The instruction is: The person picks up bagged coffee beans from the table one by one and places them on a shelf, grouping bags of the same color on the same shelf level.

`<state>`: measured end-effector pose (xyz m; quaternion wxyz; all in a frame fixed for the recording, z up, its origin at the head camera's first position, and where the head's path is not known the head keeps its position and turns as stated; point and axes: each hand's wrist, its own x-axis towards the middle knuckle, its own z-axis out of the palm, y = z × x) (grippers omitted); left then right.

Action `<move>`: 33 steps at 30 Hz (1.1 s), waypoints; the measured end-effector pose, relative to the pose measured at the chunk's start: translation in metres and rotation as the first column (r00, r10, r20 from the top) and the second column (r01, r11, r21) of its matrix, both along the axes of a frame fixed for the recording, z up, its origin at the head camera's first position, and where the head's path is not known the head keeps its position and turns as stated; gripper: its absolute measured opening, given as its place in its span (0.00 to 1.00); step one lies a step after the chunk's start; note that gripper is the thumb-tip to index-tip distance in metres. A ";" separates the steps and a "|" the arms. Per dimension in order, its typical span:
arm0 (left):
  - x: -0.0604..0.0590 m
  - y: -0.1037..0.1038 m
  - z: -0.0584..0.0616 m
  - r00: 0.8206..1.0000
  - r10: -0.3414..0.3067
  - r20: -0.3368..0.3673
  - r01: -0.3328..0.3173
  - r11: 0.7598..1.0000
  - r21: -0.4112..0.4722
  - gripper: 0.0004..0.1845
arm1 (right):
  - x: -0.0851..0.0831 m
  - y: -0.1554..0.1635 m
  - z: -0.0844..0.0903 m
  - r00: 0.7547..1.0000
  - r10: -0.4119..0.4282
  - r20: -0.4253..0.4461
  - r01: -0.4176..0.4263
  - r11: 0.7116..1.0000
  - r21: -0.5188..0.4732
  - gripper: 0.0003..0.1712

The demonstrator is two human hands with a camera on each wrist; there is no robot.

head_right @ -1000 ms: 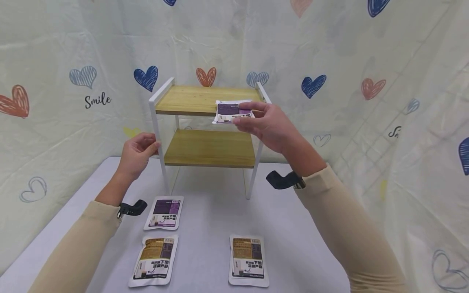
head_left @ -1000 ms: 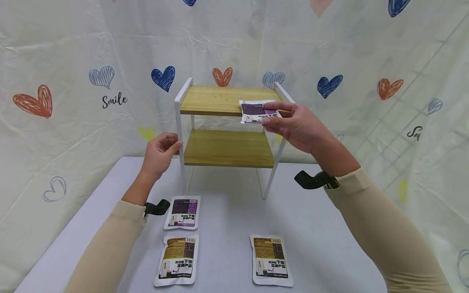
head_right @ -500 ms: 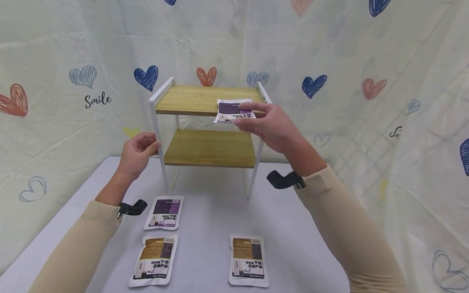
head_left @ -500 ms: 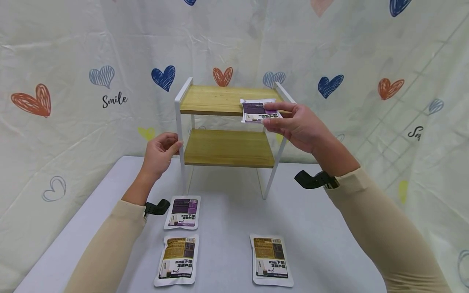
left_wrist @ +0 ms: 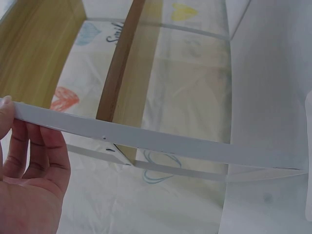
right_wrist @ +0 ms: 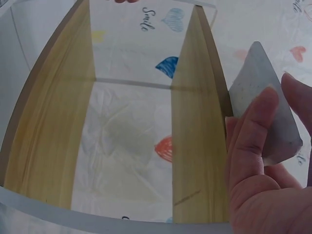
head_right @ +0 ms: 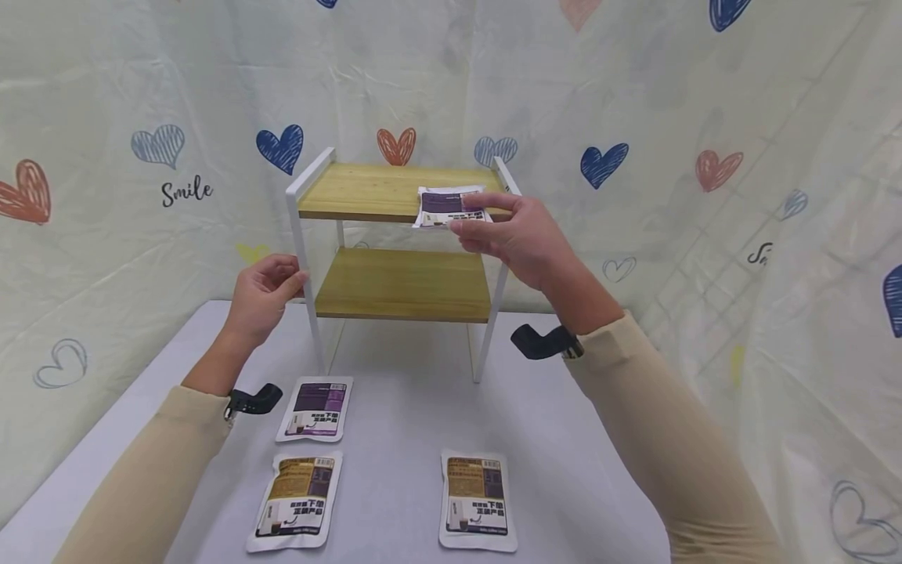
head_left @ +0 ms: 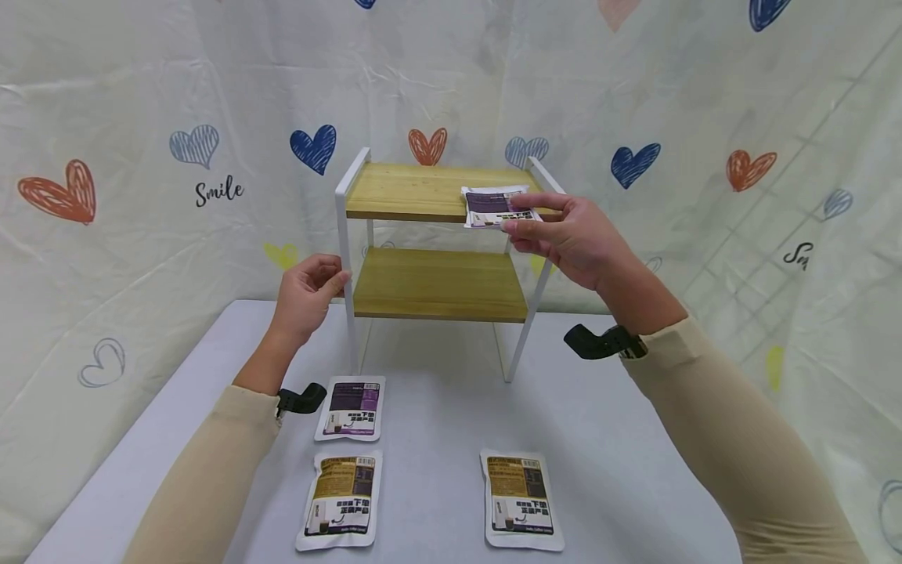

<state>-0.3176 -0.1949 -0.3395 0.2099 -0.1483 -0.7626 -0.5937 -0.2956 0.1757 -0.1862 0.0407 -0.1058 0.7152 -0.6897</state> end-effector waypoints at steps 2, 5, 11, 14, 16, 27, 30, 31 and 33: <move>0.001 0.000 0.000 1.000 -0.001 -0.001 0.001 1.000 0.000 0.17 | 0.000 0.000 0.000 1.000 -0.008 -0.004 0.008 1.000 0.009 0.37; 0.001 0.000 0.000 1.000 -0.003 -0.001 0.003 1.000 0.001 0.18 | -0.001 0.000 0.001 1.000 -0.022 -0.010 0.022 0.999 0.027 0.37; 0.000 -0.001 0.000 1.000 0.001 -0.002 -0.001 1.000 0.001 0.17 | -0.002 0.000 0.001 0.999 -0.039 -0.014 0.039 0.999 0.018 0.38; 0.000 -0.001 0.001 1.000 -0.001 -0.005 0.001 1.000 0.002 0.17 | -0.002 -0.001 0.001 0.998 -0.054 -0.017 0.054 0.998 0.010 0.38; 0.000 -0.001 0.001 1.000 -0.002 -0.005 0.002 1.000 0.003 0.17 | -0.001 -0.002 0.001 0.997 -0.069 -0.020 0.069 0.998 0.008 0.37; 0.000 -0.001 0.000 1.000 0.002 0.000 -0.002 1.000 -0.006 0.18 | -0.002 -0.006 -0.001 0.978 -0.168 -0.122 0.182 0.977 0.113 0.28; 0.000 0.000 0.000 1.000 0.001 0.001 -0.001 1.000 -0.007 0.18 | -0.004 -0.006 -0.002 0.973 -0.181 -0.141 0.199 0.972 0.122 0.27; 0.000 0.000 0.000 1.000 0.001 0.002 -0.001 1.000 -0.008 0.18 | -0.004 -0.006 -0.003 0.972 -0.183 -0.147 0.203 0.971 0.129 0.27; 0.000 0.000 0.000 1.000 0.002 0.002 -0.002 1.000 -0.008 0.18 | -0.004 -0.006 -0.003 0.971 -0.182 -0.157 0.205 0.968 0.144 0.29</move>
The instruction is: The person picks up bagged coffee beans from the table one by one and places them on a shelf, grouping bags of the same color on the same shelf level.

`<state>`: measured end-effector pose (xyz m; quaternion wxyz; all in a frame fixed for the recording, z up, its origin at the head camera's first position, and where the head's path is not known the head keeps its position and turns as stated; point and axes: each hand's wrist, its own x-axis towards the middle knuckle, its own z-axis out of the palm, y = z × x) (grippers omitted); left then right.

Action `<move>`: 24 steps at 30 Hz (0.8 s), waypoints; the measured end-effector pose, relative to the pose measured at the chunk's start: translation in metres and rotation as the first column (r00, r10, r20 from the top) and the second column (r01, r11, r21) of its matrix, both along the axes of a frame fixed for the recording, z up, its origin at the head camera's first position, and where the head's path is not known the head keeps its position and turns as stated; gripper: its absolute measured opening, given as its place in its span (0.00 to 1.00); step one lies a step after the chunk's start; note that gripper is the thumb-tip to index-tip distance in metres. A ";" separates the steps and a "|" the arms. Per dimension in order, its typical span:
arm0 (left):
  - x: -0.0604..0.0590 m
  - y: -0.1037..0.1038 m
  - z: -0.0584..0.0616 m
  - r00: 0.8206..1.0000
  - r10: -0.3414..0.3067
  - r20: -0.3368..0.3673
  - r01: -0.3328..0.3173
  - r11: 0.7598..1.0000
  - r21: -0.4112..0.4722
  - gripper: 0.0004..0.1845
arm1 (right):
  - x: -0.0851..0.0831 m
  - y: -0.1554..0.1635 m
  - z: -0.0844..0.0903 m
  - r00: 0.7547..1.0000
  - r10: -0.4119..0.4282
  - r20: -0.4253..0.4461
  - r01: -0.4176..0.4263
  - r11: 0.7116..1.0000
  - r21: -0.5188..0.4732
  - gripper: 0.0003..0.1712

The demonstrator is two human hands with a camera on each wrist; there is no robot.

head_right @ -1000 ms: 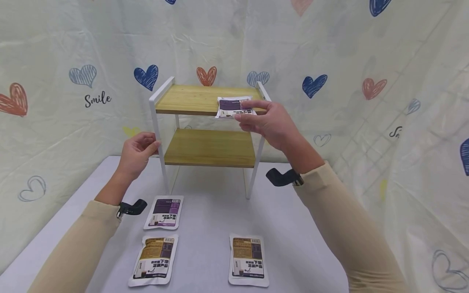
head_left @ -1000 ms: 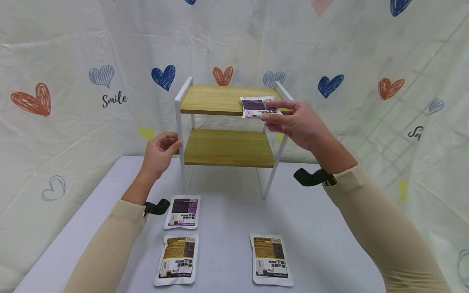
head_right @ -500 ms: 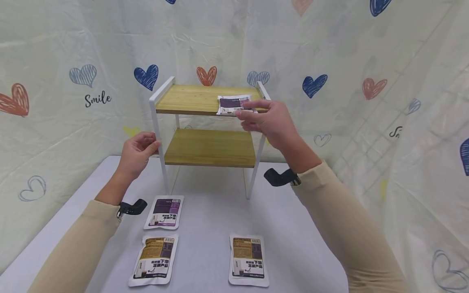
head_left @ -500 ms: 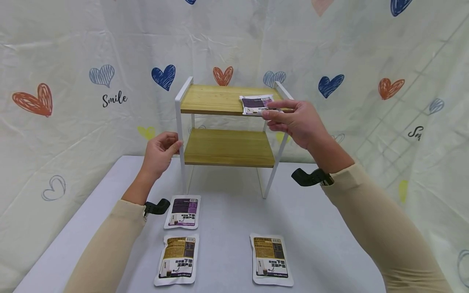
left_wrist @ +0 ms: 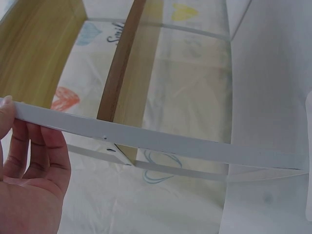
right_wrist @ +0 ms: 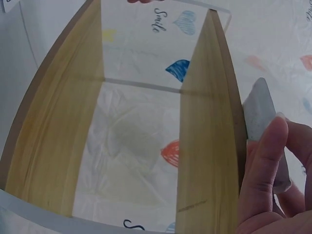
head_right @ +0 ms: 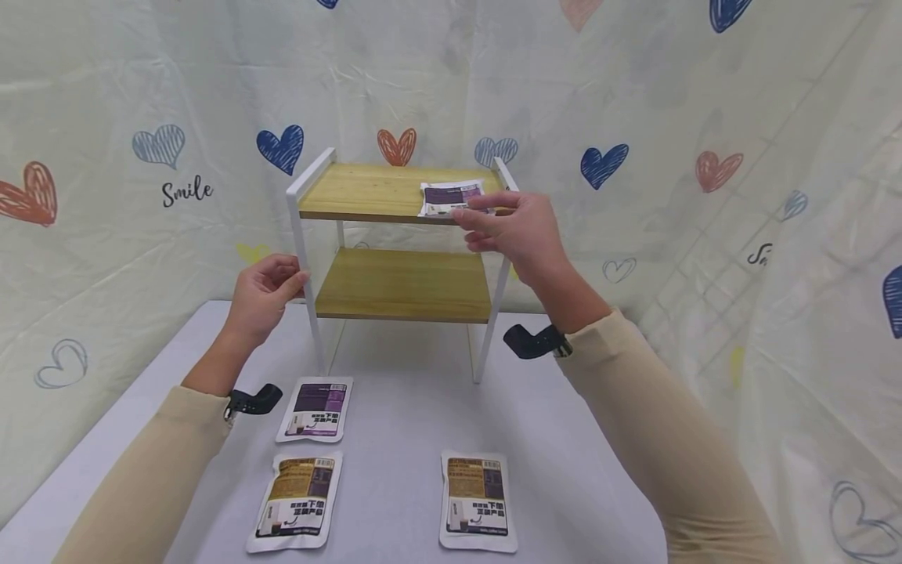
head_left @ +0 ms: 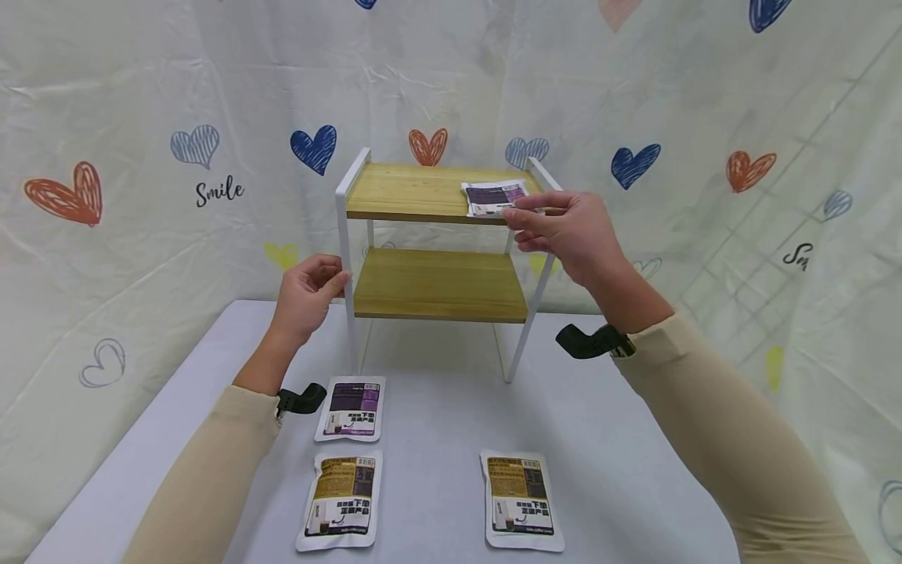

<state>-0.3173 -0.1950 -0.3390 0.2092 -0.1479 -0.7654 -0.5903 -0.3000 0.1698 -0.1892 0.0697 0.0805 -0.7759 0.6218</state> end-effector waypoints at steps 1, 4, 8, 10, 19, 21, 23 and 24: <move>0.000 0.000 0.000 1.000 0.000 0.000 0.000 1.000 0.000 0.18 | 0.000 0.000 0.000 1.000 0.003 -0.001 -0.003 1.000 0.009 0.29; 0.000 0.000 0.000 1.000 -0.002 -0.002 0.002 1.000 0.001 0.18 | 0.001 0.001 0.002 1.000 0.016 0.006 -0.016 0.999 0.044 0.31; 0.001 0.000 0.001 1.000 0.000 -0.001 0.000 1.000 -0.001 0.18 | 0.002 0.002 0.006 1.000 0.006 0.019 -0.008 0.997 0.081 0.30; 0.002 0.000 0.001 1.000 0.003 0.002 -0.003 1.000 -0.002 0.18 | 0.002 0.002 0.006 1.000 -0.012 0.019 0.010 0.995 0.096 0.29; 0.003 0.002 0.002 1.000 0.002 0.006 -0.002 1.000 0.004 0.18 | 0.002 0.000 0.009 0.996 -0.084 -0.004 0.083 0.981 0.177 0.30; 0.003 0.002 0.002 1.000 0.003 0.005 -0.003 1.000 0.004 0.18 | 0.003 -0.001 0.009 0.996 -0.093 -0.016 0.095 0.975 0.203 0.30; 0.004 0.002 0.003 1.000 0.004 0.004 -0.004 1.000 0.004 0.18 | 0.003 -0.001 0.010 0.995 -0.099 -0.029 0.103 0.969 0.223 0.30; 0.004 0.002 0.003 1.000 0.005 0.003 -0.005 1.000 0.005 0.18 | 0.003 -0.002 0.010 0.994 -0.103 -0.035 0.108 0.967 0.232 0.30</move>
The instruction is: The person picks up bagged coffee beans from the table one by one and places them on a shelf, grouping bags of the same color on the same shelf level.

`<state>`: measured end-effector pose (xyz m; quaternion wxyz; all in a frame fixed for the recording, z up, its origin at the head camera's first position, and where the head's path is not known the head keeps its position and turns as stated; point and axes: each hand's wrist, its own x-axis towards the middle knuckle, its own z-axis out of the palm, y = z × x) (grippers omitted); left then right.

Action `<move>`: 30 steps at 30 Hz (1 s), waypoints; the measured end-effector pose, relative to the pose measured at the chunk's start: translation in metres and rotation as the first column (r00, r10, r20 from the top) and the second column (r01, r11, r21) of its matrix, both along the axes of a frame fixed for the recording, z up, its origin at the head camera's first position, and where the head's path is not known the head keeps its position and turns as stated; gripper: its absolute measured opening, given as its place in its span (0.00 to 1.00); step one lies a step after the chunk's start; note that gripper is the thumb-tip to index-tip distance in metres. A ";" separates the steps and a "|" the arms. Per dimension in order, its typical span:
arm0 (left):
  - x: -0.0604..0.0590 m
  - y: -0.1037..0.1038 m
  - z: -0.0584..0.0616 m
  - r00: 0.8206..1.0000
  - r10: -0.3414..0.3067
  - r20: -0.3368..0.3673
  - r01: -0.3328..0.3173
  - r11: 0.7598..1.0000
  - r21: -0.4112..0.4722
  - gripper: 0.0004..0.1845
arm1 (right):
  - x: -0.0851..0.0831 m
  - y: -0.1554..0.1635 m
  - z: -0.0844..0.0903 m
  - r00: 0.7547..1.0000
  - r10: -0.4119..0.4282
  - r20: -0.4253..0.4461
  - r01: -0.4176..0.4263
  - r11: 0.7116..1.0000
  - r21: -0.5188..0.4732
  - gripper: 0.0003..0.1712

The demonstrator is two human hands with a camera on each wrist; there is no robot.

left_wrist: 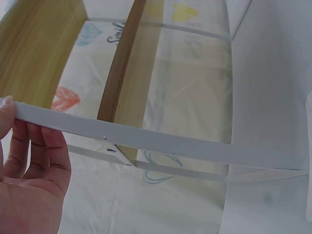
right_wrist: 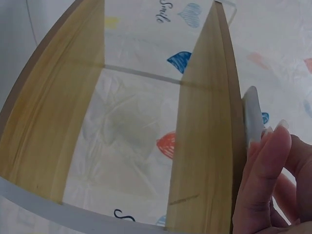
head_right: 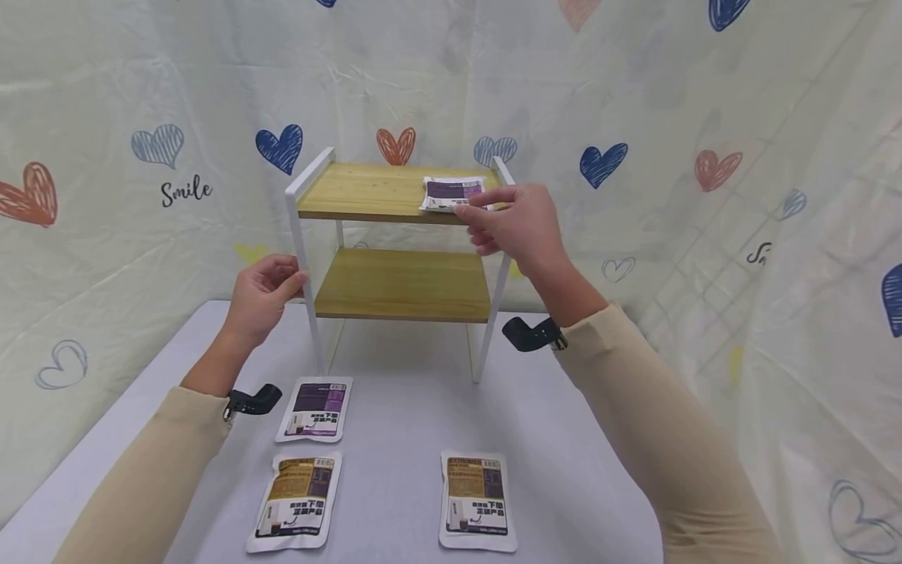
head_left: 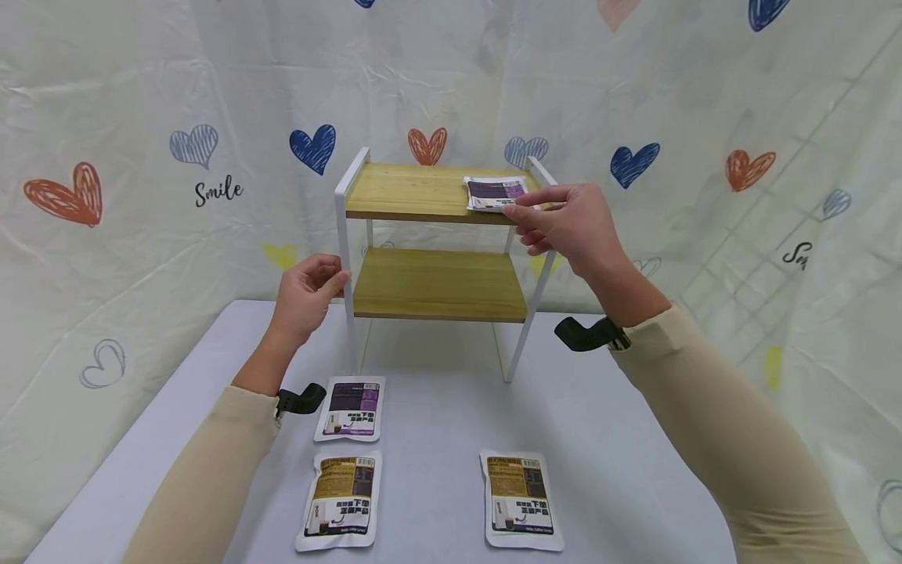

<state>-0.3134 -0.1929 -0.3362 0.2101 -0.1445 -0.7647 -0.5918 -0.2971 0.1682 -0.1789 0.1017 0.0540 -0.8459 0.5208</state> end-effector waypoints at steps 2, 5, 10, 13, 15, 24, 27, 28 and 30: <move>0.000 0.000 0.000 1.000 0.000 -0.003 0.000 1.000 0.000 0.18 | 0.000 0.000 0.000 1.000 -0.005 -0.013 0.005 1.000 0.018 0.30; 0.000 0.000 0.000 1.000 -0.002 -0.009 0.002 1.000 0.005 0.17 | -0.001 -0.001 0.000 1.000 -0.001 -0.025 0.002 1.000 0.024 0.28; -0.001 -0.001 0.000 1.000 -0.004 -0.006 0.004 1.000 0.008 0.17 | -0.002 -0.001 0.001 1.000 0.010 -0.022 -0.010 1.000 0.007 0.26; 0.000 0.000 0.000 1.000 -0.003 -0.002 0.003 1.000 0.004 0.18 | -0.002 -0.001 0.001 1.000 0.013 -0.018 -0.013 1.000 -0.008 0.25; 0.000 0.000 0.000 1.000 -0.003 -0.001 0.003 1.000 0.003 0.18 | -0.002 -0.001 0.000 1.000 0.014 -0.020 -0.014 1.000 -0.013 0.24; -0.002 -0.002 -0.001 1.000 -0.013 -0.013 0.013 1.000 0.011 0.17 | -0.004 -0.005 -0.004 0.998 0.005 -0.070 -0.005 1.000 0.001 0.22; -0.002 -0.002 -0.002 1.000 -0.016 -0.013 0.016 1.000 0.010 0.18 | -0.005 -0.006 -0.004 0.997 -0.006 -0.073 0.007 1.000 0.012 0.21; -0.001 -0.001 -0.001 1.000 -0.015 -0.011 0.015 1.000 0.009 0.18 | -0.006 -0.006 -0.004 0.997 -0.010 -0.072 0.011 1.000 0.014 0.21; -0.001 -0.002 -0.001 1.000 -0.015 -0.010 0.015 1.000 0.009 0.18 | -0.006 -0.007 -0.003 0.997 -0.014 -0.070 0.016 1.000 0.019 0.21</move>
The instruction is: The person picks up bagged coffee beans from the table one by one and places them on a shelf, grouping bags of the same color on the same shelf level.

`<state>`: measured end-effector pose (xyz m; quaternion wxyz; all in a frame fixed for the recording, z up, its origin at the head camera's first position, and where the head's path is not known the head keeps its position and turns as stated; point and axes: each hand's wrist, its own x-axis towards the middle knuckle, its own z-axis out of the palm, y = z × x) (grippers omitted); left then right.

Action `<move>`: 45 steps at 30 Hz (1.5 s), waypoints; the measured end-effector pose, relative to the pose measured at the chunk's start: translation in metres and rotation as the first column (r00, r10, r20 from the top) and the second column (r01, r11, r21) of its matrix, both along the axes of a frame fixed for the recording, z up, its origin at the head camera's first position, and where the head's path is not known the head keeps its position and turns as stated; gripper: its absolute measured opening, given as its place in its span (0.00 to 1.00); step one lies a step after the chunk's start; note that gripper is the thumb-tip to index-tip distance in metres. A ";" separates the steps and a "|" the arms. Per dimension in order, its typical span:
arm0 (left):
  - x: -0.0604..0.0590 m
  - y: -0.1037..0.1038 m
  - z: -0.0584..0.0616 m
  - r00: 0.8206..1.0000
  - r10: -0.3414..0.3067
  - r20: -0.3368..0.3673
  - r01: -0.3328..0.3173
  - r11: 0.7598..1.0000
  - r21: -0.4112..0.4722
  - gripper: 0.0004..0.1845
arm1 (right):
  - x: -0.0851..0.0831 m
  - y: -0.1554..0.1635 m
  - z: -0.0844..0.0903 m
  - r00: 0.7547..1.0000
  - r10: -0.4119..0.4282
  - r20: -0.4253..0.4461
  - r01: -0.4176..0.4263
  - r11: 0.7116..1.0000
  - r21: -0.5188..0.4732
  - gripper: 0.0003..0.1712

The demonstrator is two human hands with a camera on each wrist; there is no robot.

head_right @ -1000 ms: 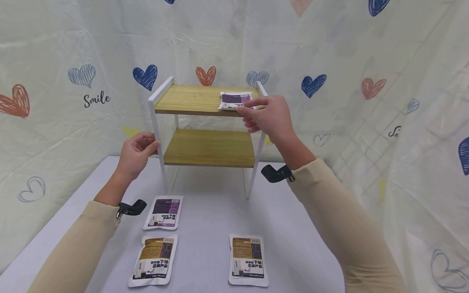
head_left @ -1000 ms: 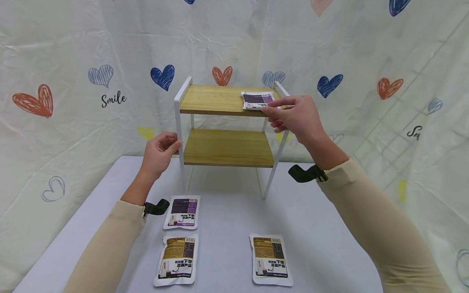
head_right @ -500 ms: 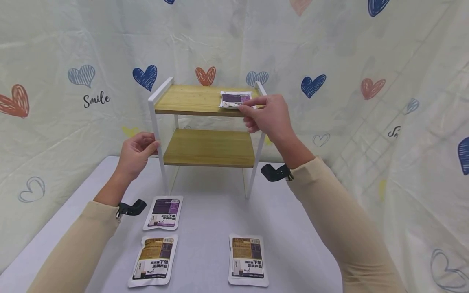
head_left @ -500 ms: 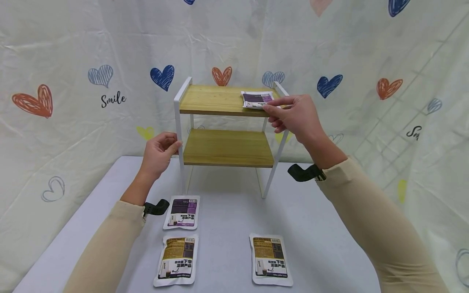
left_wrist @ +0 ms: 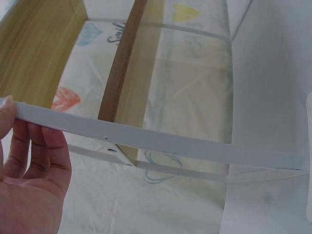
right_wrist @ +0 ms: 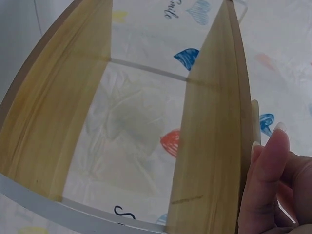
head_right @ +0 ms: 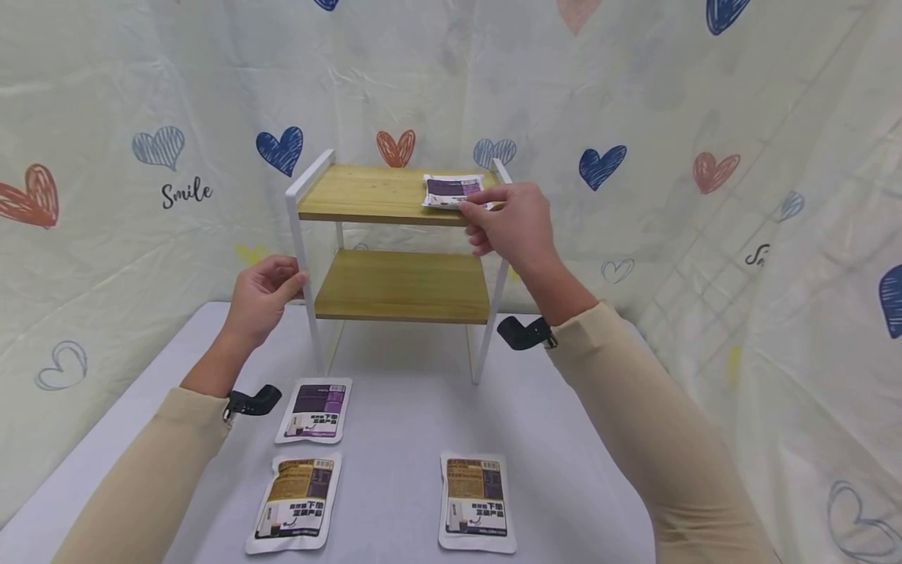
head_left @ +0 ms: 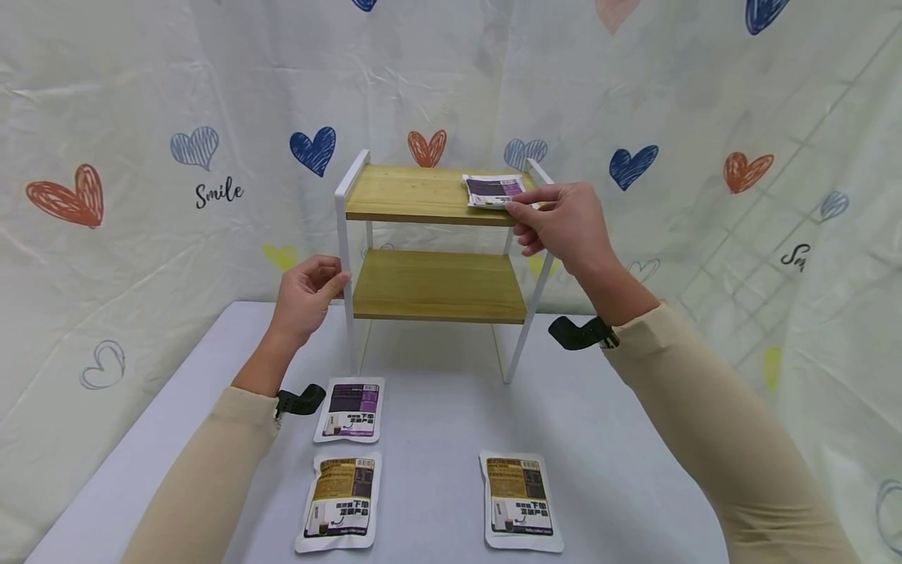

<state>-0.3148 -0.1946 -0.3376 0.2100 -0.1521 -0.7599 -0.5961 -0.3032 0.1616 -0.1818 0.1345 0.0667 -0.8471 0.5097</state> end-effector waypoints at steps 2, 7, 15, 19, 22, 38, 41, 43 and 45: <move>0.000 0.000 0.000 1.000 0.002 0.002 -0.002 1.000 0.000 0.19 | 0.000 0.000 0.000 1.000 -0.003 -0.004 0.003 1.000 0.003 0.20; 0.000 0.000 0.000 1.000 0.004 0.003 -0.004 1.000 -0.001 0.20 | 0.001 0.000 -0.003 0.999 0.009 -0.035 -0.009 1.000 0.002 0.21; -0.004 -0.001 -0.003 1.000 0.000 -0.005 0.000 1.000 0.004 0.18 | 0.005 0.002 -0.012 0.995 0.048 -0.090 -0.051 0.998 -0.036 0.23; -0.002 -0.001 -0.002 1.000 -0.001 -0.002 0.001 1.000 -0.001 0.18 | 0.010 0.003 -0.017 0.991 0.066 -0.112 -0.072 0.996 -0.051 0.25; -0.001 -0.002 -0.001 1.000 0.003 0.004 -0.003 1.000 -0.010 0.19 | 0.014 0.002 -0.021 0.988 0.087 -0.128 -0.095 0.994 -0.058 0.25; -0.005 -0.002 -0.004 1.000 0.011 -0.015 -0.011 1.000 0.006 0.16 | 0.028 0.001 -0.064 0.970 0.200 -0.141 -0.215 0.972 -0.101 0.22; -0.005 -0.002 -0.004 1.000 0.012 -0.019 -0.012 1.000 0.001 0.15 | 0.030 -0.001 -0.073 0.968 0.217 -0.128 -0.227 0.971 -0.073 0.22; -0.005 -0.002 -0.003 1.000 0.012 -0.019 -0.012 1.000 0.002 0.15 | 0.032 -0.002 -0.079 0.969 0.221 -0.113 -0.229 0.971 -0.062 0.22; -0.004 -0.002 -0.003 1.000 0.009 -0.016 -0.010 1.000 -0.003 0.16 | 0.033 -0.004 -0.086 0.969 0.230 -0.095 -0.237 0.969 -0.070 0.22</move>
